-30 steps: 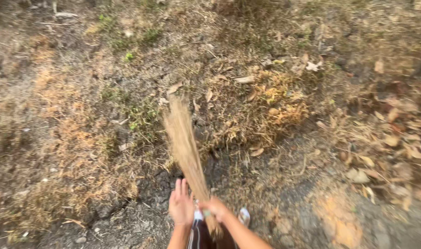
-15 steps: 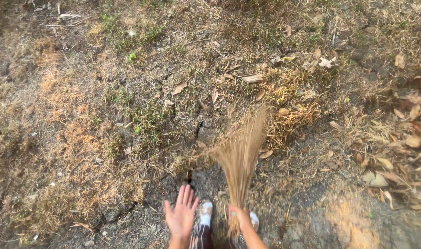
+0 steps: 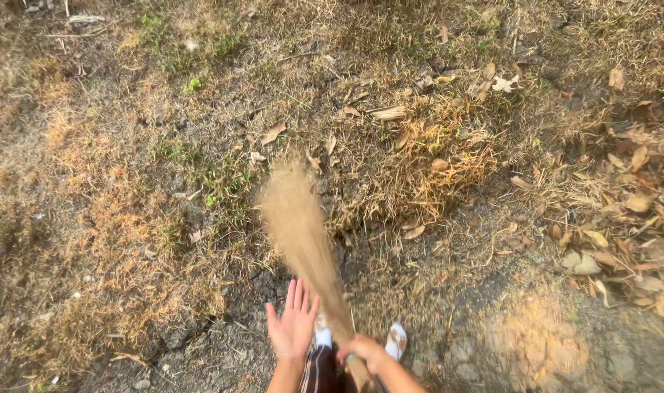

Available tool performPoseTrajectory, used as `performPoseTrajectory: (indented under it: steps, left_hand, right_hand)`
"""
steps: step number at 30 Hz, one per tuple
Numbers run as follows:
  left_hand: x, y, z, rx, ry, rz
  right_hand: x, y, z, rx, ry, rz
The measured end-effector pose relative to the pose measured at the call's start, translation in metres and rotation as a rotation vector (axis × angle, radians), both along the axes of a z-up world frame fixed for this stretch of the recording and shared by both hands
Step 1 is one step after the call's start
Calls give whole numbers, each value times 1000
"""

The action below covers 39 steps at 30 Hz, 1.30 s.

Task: The person assembles a broom by hand, aligning a bundle of sticks and securing them with a tie. They also walk across a dirt area with dry leaves, carrying the broom.

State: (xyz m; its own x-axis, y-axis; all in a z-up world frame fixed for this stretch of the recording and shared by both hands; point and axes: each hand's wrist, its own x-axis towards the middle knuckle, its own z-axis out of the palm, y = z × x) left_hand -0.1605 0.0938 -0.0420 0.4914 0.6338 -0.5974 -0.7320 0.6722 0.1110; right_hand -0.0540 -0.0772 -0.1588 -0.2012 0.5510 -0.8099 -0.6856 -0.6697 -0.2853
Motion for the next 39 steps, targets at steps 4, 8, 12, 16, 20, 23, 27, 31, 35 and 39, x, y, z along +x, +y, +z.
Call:
performPoseTrajectory:
  steps: [4,8,12,16,20,23,27,31,35,39]
  left_hand:
    - [1,3,1,-30,-23,32]
    - [6,8,3,-56,-1,-61]
    - [11,10,1,-91,-3,-144]
    - [15,16,-1,-185,15,-167]
    - [14,27,-6,-154,-43,-194]
    - [13,41,-7,-150,-87,-157]
    - [16,56,0,-157,-66,-68]
    - [22,74,4,-72,-35,-16]
    - [31,91,5,-170,-133,136]
    - [50,101,3,-77,-90,135]
  right_hand:
    - [4,20,-21,-41,-58,311]
    - [57,55,-53,244,-35,198]
    - [123,93,-47,-46,-53,-519]
    - [142,104,-27,-73,-345,-703]
    - [108,97,-22,4,-506,-806]
    - [96,99,-23,8,-585,-747]
    - [67,93,-15,56,-400,-579]
    - [36,112,-9,67,-196,-235]
    - [21,153,-15,118,-80,52]
    - [35,183,-51,43,41,218]
